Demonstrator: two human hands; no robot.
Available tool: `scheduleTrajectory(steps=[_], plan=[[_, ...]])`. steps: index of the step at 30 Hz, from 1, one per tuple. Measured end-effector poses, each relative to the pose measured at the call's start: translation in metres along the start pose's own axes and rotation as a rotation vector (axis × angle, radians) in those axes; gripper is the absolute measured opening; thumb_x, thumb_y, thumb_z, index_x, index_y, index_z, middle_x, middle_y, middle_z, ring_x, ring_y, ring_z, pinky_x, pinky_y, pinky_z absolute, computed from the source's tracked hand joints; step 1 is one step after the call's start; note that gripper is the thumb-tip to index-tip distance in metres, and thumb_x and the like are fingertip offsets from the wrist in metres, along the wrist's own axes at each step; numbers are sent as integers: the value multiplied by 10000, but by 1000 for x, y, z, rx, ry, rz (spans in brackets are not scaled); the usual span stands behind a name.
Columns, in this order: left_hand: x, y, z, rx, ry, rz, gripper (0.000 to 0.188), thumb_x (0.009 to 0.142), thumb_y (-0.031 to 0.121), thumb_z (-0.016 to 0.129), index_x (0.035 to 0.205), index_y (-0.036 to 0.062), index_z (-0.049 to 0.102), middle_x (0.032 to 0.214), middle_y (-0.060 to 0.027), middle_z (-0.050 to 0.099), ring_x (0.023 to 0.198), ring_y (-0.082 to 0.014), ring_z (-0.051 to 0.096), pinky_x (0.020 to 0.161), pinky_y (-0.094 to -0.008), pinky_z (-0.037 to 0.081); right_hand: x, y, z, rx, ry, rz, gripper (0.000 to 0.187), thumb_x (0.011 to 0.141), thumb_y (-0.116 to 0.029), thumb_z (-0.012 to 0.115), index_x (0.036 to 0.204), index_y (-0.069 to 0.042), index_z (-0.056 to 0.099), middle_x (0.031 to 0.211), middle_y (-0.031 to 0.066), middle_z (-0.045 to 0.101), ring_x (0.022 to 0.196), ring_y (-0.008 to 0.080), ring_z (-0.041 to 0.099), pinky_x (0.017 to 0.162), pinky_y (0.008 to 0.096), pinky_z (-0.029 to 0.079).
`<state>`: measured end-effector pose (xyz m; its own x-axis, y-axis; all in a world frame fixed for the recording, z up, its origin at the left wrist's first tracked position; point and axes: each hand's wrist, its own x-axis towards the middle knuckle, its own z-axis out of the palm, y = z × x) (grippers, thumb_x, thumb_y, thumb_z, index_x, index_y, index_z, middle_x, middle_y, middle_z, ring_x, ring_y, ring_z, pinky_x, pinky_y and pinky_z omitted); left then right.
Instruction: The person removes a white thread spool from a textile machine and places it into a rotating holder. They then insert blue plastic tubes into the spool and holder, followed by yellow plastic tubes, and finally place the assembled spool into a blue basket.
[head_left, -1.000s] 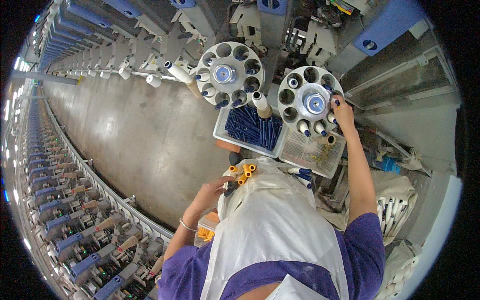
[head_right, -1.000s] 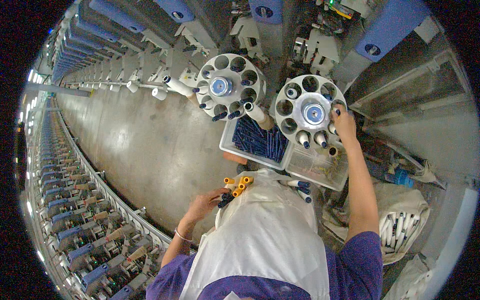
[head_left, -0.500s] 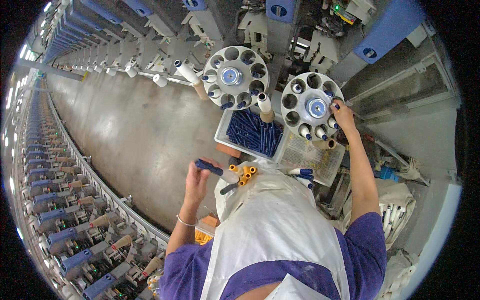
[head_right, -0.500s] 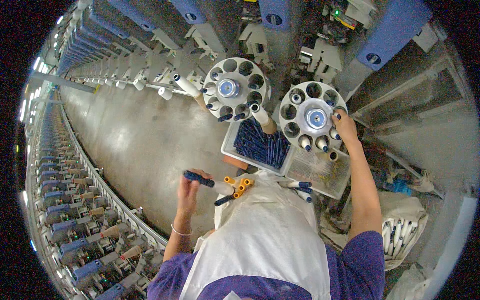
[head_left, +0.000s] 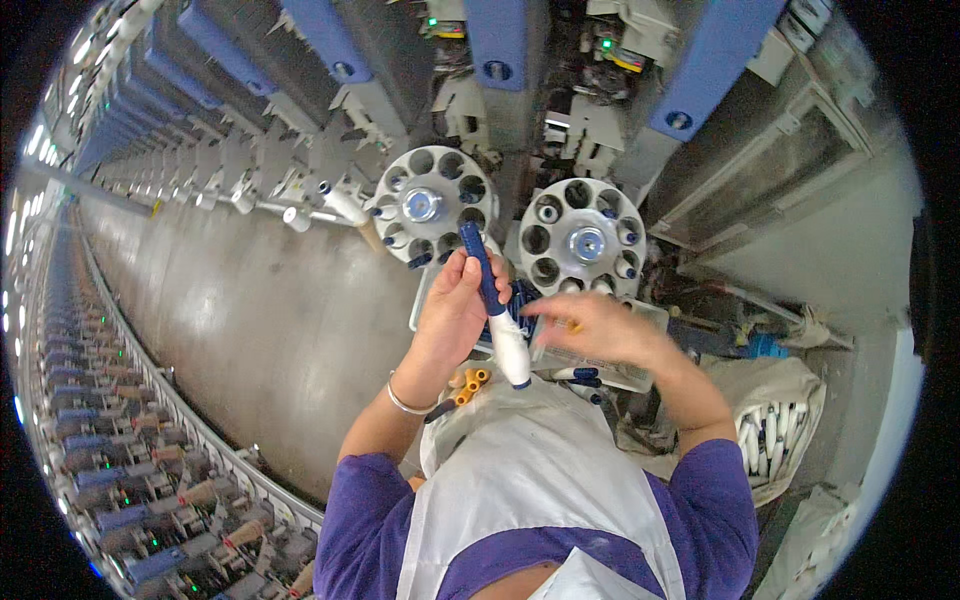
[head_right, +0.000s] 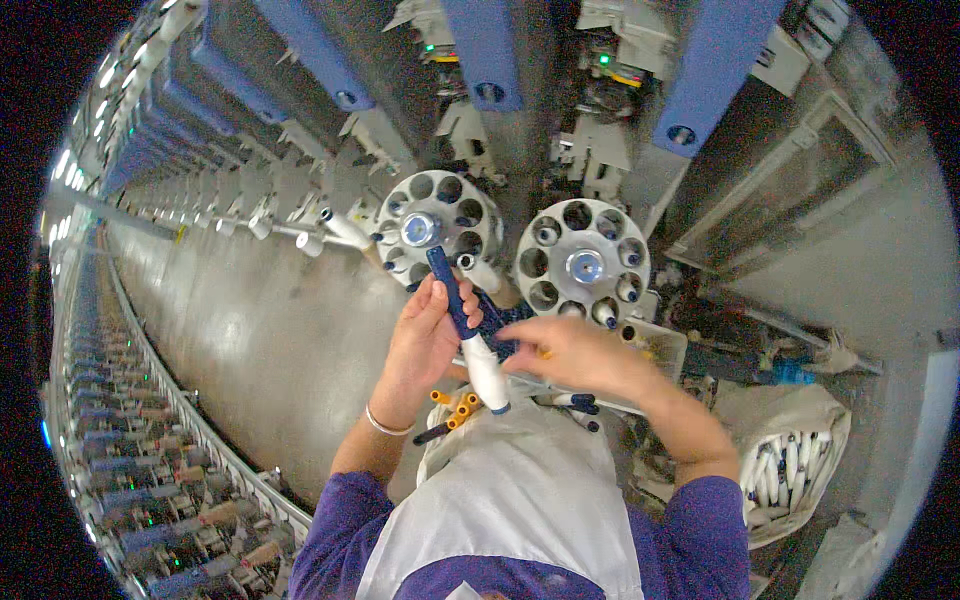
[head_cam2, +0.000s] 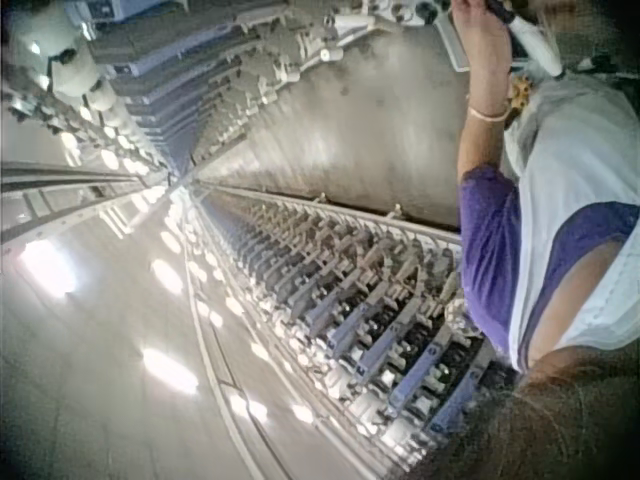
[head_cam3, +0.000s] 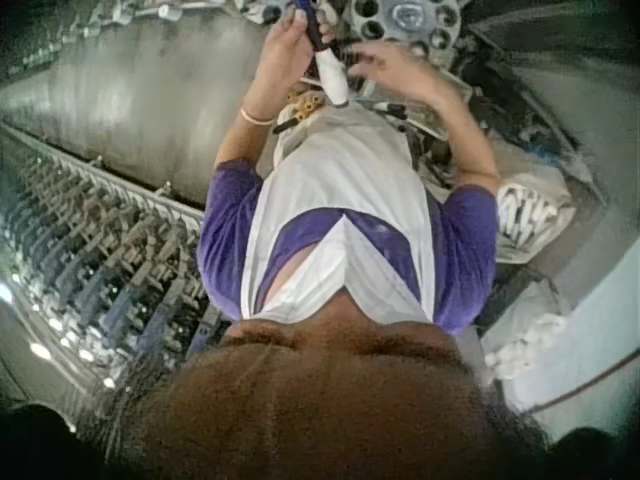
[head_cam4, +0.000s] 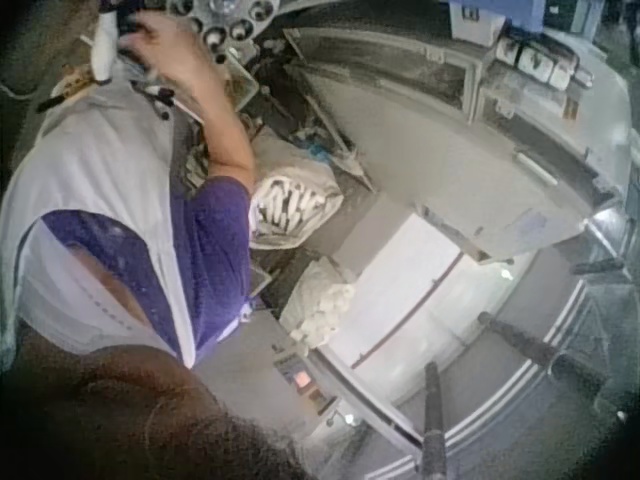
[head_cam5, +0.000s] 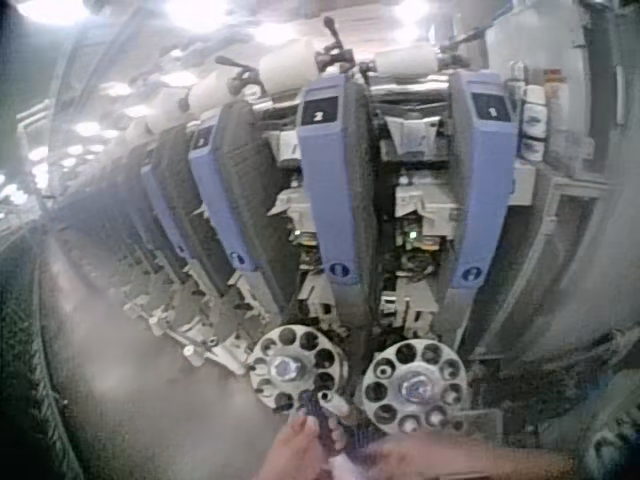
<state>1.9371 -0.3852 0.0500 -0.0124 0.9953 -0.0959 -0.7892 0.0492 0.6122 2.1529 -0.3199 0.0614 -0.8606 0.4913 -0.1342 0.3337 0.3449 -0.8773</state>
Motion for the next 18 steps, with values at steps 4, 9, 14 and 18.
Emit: scheduleTrajectory(steps=[4,9,14,18], plan=[[15,-28,12,72,55,-134,220,994,249,514,1050,40,472,897,-48,527,796,-156,517,750,-298,456,7,-6,16,-254,31,-17,311,900,-306,634,1068,-45,651,878,113,681,769,253,662,684,373,505],[24,-45,-7,-66,125,-381,239,971,229,556,1080,20,520,915,-39,523,814,-163,509,703,-303,459,-18,26,-12,493,303,172,235,951,-240,582,1013,-25,655,798,11,656,685,107,596,566,267,461],[18,-67,-21,-181,152,-545,257,975,236,549,1117,22,534,870,-53,539,767,-162,516,654,-302,474,-38,43,-54,525,614,157,245,980,-251,548,917,-34,643,694,-34,565,520,13,415,446,172,290],[18,-65,-26,-226,100,-506,269,957,237,575,1114,22,530,896,-53,517,813,-172,510,685,-305,467,-61,61,-79,482,555,233,318,981,-275,545,752,-60,591,629,-56,479,526,10,385,457,183,272]])
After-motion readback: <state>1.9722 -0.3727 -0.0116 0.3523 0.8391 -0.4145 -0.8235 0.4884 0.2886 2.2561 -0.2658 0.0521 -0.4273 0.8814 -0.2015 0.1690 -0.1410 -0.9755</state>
